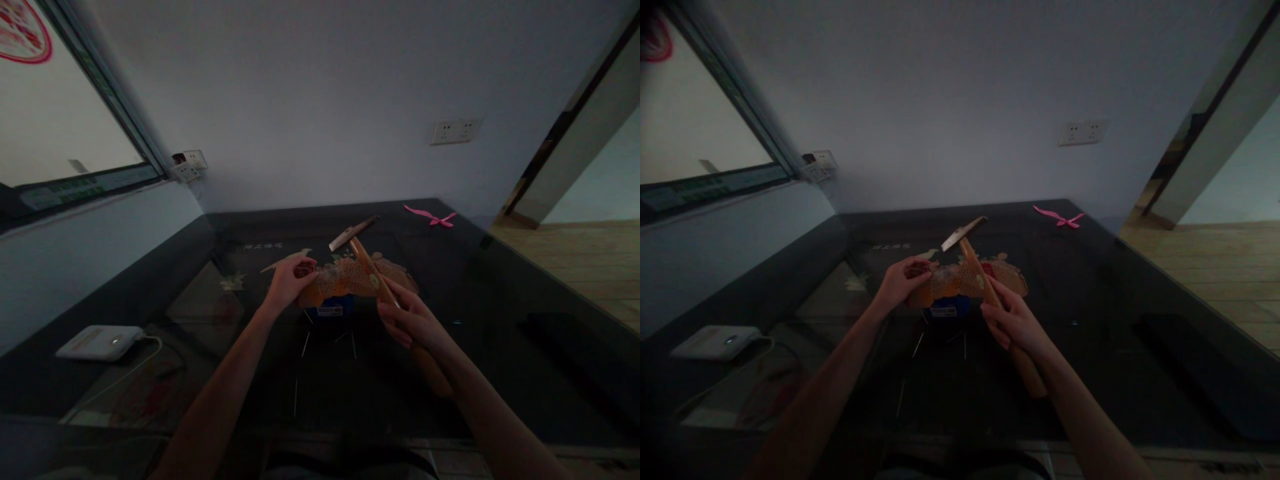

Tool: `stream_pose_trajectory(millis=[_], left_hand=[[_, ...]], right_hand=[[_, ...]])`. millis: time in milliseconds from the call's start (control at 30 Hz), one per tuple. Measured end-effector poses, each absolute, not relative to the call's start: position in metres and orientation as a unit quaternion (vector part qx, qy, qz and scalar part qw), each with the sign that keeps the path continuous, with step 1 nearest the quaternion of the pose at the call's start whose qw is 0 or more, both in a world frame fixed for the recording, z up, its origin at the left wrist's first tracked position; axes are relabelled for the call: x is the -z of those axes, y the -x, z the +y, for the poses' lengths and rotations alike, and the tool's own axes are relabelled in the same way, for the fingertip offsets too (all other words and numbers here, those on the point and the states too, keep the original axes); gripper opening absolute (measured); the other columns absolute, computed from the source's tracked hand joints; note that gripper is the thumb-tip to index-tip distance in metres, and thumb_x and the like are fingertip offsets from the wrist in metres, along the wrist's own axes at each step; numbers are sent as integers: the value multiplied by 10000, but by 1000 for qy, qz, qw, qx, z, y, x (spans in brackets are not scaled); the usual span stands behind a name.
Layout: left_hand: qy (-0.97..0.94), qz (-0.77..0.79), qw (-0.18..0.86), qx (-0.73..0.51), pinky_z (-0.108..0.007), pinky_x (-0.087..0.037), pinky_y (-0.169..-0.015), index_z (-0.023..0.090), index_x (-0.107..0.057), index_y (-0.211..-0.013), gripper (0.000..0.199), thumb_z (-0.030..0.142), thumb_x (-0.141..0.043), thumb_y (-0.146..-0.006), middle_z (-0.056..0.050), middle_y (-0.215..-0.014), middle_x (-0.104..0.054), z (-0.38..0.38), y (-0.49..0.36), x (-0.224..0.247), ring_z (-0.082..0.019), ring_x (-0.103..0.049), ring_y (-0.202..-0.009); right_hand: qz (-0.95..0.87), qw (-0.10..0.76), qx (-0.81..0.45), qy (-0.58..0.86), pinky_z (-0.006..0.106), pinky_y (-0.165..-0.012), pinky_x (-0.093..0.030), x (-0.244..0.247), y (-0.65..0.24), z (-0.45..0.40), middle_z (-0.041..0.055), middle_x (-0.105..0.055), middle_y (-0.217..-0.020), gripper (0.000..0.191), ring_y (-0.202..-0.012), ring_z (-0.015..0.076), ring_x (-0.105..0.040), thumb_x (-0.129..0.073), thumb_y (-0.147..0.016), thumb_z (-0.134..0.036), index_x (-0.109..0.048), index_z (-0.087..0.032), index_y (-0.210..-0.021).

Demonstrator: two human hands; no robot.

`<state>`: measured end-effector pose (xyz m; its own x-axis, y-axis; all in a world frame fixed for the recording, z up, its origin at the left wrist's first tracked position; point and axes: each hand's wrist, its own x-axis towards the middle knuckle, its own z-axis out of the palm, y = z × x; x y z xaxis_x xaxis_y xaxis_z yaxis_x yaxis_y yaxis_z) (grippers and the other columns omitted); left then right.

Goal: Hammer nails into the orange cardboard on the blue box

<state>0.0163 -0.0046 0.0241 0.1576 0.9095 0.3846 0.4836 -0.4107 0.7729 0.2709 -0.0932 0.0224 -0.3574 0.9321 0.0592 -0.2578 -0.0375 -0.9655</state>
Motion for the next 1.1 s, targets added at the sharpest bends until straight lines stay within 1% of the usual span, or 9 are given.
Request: stream_pose_trajectory(millis=[133,233,400,533,633,700,767,933,1100], left_hand=[[-717,497,217,-437,-307,-518,-735,164,-668,-822,139,245,-642,-713,-40,-814,-700,3,-21,-15,-165,-650,-744],[-710,498,214,-451,-291,-509,-714,171,-684,-779,105,240,-648,-709,-32,-786,-702,5,-22,-11,-167,-647,-733],[-700,503,208,-463,-283,-494,-678,165,-691,-745,87,232,-654,-704,-34,-744,-699,4,-23,-10,-169,-638,-692],[-701,504,219,-455,-281,-486,-677,158,-691,-736,117,266,-656,-709,-42,-745,-701,6,-23,-10,-174,-637,-707],[-701,513,221,-443,-280,-481,-675,156,-696,-731,133,280,-649,-714,-35,-708,-696,7,-23,-9,-173,-632,-698],[-703,512,225,-439,-283,-480,-687,157,-702,-743,133,273,-642,-716,-32,-718,-698,8,-22,-8,-172,-633,-703],[-705,504,233,-442,-292,-481,-706,159,-707,-764,137,267,-636,-718,-35,-744,-703,8,-22,-8,-175,-638,-719],[-705,492,249,-445,-316,-486,-724,162,-709,-791,161,287,-632,-725,-43,-760,-709,8,-22,-8,-194,-641,-768],[-707,511,237,-427,-324,-479,-710,151,-707,-780,193,320,-628,-732,-46,-740,-701,10,-21,-5,-191,-636,-715]], right_hand=[[-534,437,-634,349,131,-255,-273,-24,-266,-96,-112,-423,-489,741,-280,24,-310,-580,-786,-272,-220,-168,-1425],[-565,408,-608,381,132,-258,-284,-33,-264,-96,-121,-403,-457,730,-280,32,-322,-562,-789,-278,-223,-125,-1418],[-646,329,-549,416,123,-270,-291,-64,-263,-96,-117,-399,-451,635,-291,33,-344,-519,-815,-262,-289,-148,-1395],[-698,267,-505,431,129,-269,-299,-88,-259,-93,-106,-407,-442,573,-293,42,-359,-496,-819,-221,-343,-132,-1364],[-714,231,-496,438,132,-278,-323,-95,-256,-89,-96,-433,-468,576,-302,43,-377,-481,-815,-182,-333,-143,-1371],[-715,207,-499,444,132,-279,-329,-96,-256,-88,-97,-431,-460,585,-302,45,-382,-477,-811,-165,-327,-143,-1376],[-717,207,-496,444,130,-273,-323,-96,-256,-88,-103,-415,-441,580,-293,45,-375,-478,-809,-163,-342,-146,-1373],[-700,271,-492,440,127,-249,-303,-98,-257,-92,-96,-427,-452,568,-275,37,-355,-501,-801,-177,-378,-158,-1355],[-696,239,-513,442,122,-248,-314,-100,-255,-93,-98,-429,-432,594,-273,44,-381,-505,-791,-142,-377,-178,-1370]])
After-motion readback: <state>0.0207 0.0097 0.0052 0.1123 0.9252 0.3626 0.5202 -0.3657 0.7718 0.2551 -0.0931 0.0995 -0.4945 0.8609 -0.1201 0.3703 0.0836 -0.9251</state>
